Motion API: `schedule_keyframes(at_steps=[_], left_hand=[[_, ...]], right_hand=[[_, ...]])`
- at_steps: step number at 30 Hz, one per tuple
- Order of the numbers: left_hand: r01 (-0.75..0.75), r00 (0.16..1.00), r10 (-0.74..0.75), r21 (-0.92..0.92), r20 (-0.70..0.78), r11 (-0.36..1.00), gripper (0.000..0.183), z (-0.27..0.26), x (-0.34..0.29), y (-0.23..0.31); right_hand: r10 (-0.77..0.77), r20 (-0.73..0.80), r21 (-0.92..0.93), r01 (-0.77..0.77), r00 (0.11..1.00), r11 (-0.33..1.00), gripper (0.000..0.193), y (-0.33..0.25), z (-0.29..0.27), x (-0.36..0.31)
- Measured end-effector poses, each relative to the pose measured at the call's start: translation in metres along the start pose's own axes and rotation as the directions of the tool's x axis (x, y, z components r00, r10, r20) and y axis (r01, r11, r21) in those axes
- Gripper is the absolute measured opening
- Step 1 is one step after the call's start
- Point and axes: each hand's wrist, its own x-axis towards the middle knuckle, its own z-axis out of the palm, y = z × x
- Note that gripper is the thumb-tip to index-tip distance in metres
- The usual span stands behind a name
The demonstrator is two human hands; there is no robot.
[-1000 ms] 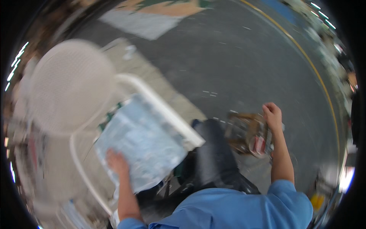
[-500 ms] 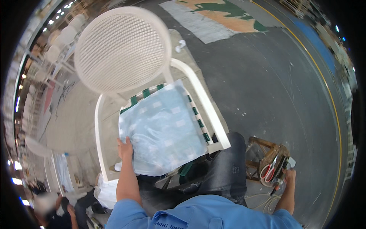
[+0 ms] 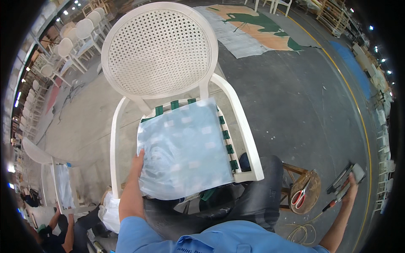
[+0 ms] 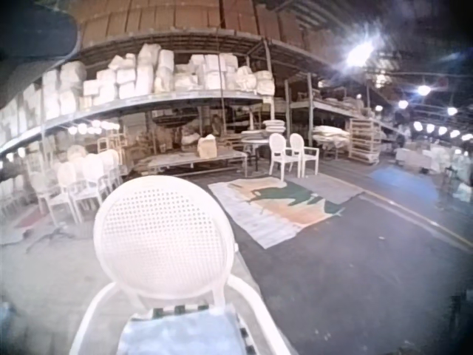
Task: The person assembles a white plastic chair by securing green woven straps to the seat frame using a staple gun. They then place a light blue patterned cushion on the seat and staple it in place.
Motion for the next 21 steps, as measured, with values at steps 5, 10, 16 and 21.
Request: schedule_keyframes(at_steps=[5, 10, 16, 21], left_hand=[[-0.034, 0.996, 0.047, 0.15, -0.079, 0.988, 0.081, 0.0, 0.009, -0.008], [-0.507, 0.632, 0.75, 0.63, -0.193, 0.589, 0.063, 0.049, 0.0, 0.016], [-0.866, 0.399, 0.874, 0.427, 0.276, 0.26, 0.06, 0.231, -0.041, 0.12], [-0.801, 0.473, 0.847, 0.519, 0.242, 0.299, 0.061, 0.28, -0.022, 0.154]], right_hand=[[-0.186, 0.257, -0.03, 0.2, 0.948, 0.979, 0.029, -0.084, 0.069, 0.002], [-0.195, 0.636, -0.102, 0.332, 0.746, 0.938, 0.029, -0.107, 0.22, 0.0], [0.038, 0.898, -0.255, 0.45, 0.438, 0.856, 0.035, -0.104, 0.401, 0.0], [0.054, 0.966, -0.216, 0.677, 0.253, 0.703, 0.052, -0.057, 0.499, 0.003]])
